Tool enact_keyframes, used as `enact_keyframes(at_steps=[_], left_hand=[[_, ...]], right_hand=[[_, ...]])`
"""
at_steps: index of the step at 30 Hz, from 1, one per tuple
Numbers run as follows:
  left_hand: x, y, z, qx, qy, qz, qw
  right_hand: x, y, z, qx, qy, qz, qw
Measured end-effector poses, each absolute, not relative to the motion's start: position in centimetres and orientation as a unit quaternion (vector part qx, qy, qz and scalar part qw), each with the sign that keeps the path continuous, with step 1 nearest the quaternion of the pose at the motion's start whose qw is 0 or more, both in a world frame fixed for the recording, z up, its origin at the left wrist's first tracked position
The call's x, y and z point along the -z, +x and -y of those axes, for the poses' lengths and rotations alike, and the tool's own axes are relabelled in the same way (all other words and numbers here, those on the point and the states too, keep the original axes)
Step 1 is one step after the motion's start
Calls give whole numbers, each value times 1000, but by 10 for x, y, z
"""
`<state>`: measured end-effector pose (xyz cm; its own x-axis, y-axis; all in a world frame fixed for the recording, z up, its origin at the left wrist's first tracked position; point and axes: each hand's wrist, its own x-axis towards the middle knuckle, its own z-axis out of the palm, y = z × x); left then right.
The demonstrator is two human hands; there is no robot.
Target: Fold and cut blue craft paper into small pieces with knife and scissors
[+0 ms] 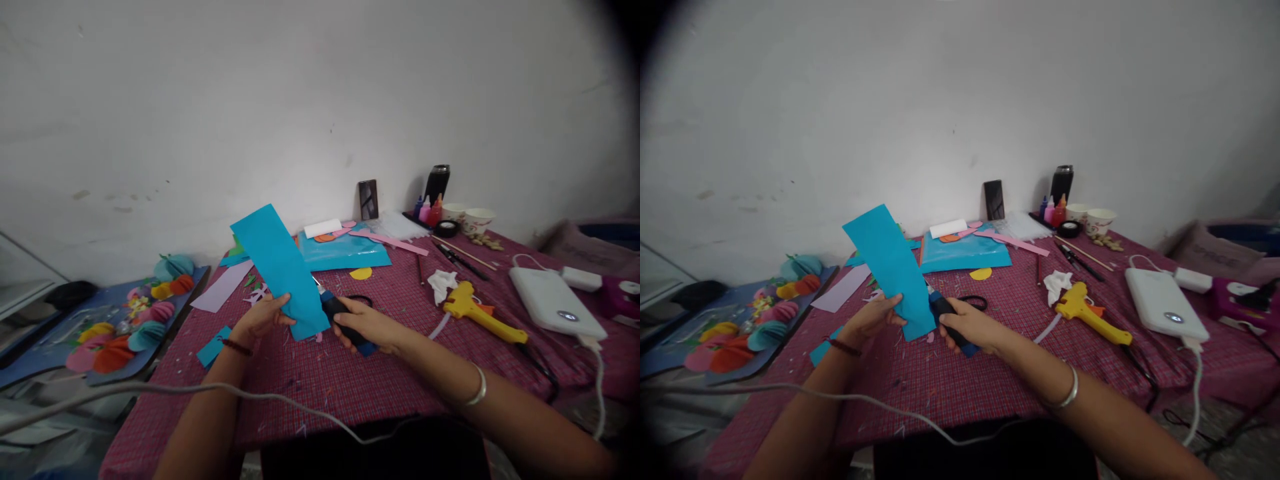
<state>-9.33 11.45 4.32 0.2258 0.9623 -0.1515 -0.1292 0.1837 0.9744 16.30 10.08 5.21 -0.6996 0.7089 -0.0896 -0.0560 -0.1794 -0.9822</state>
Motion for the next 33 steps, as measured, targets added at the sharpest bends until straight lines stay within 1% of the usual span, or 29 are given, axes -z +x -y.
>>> enact_keyframes(at_steps=[8,19,22,25,28,33], left_hand=[[-38,-84,-112,-414,483,-446,630],[-35,-85,-114,-424,482,-424,639],[-38,-83,-111,-356,536,-440,627],[-44,-82,-111,-295,583,-457,603],[-49,-86,-113,-345,594,-441,577],[-57,-101,-115,-538,477,-363,593]], right_hand=[[-53,163,-103,-708,-289,581,278],[-59,163,-101,-713,-301,566,285],[-58,164,-103,-699,-317,578,277],[-57,168,-106,-656,-306,638,262],[-57,171,-109,-585,-293,707,268],[-58,175,-111,-484,-292,775,283]])
